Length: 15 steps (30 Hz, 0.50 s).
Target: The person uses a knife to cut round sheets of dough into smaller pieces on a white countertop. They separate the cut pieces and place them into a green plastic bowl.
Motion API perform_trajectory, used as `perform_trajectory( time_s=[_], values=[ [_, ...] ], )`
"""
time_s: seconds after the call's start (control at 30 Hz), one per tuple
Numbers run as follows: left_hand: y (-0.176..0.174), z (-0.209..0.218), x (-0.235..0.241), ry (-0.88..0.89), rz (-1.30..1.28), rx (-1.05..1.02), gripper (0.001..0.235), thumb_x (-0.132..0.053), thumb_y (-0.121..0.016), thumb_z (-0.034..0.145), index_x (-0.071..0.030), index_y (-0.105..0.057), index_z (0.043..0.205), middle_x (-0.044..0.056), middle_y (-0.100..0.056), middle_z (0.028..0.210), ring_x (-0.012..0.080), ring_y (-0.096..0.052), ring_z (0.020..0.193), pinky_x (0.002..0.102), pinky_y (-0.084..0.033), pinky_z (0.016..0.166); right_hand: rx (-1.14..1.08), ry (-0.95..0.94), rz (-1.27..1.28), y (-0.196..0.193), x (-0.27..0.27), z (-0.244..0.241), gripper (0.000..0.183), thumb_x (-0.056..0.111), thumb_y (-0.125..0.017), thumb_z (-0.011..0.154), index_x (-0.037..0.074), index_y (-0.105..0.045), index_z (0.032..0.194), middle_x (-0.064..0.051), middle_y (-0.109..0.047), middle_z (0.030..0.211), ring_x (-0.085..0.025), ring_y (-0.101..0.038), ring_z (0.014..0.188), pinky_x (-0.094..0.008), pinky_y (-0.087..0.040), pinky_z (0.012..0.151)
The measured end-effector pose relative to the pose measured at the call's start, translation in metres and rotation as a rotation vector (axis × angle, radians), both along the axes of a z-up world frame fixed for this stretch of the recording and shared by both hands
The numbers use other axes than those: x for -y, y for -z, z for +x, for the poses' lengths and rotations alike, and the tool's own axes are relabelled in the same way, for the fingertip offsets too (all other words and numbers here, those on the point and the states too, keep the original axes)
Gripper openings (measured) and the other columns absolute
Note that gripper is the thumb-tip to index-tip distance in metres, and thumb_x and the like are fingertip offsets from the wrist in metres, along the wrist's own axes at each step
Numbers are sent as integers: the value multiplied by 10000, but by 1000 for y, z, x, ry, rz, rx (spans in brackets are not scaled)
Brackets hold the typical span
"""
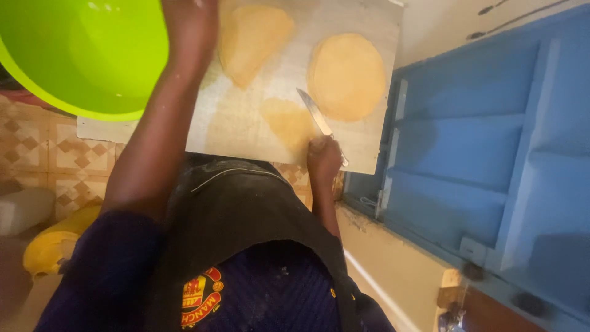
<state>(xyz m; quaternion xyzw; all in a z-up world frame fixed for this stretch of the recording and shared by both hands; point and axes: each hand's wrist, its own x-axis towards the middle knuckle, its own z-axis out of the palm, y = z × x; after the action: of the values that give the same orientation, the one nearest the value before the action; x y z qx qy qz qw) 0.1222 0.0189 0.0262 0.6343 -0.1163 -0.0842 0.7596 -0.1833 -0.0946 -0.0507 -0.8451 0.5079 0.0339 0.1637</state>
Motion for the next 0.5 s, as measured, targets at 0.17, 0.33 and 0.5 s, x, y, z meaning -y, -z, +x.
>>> perform_trajectory(
  time_s=[0.17,0.33,0.5],
  values=[
    [-22,-18,11,63,-36,-69,131,-138,-665,827,-57,-608,911,89,-674,717,146,-676,580,242,-539,466,843,-156,499,-25,5,46,357,296,-651,819,83,-481,1050,-123,-493,991,-305,-497,962,-404,-432,824],
    [-63,-62,6,100,-333,-345,75,-107,-663,800,-58,-608,808,56,-646,648,125,-637,517,223,-452,396,1268,-212,1679,61,19,93,534,428,-669,812,265,-381,1231,2,-502,1240,-227,-446,1200,-441,-369,965],
    [153,-76,-10,3,-53,-625,778,-271,-723,881,54,-201,1357,232,-294,1300,255,-504,1037,395,-510,752,1367,283,1863,92,27,66,90,379,-572,864,352,-657,874,66,-673,957,-214,-640,895,-476,-313,1022]
  ],
)
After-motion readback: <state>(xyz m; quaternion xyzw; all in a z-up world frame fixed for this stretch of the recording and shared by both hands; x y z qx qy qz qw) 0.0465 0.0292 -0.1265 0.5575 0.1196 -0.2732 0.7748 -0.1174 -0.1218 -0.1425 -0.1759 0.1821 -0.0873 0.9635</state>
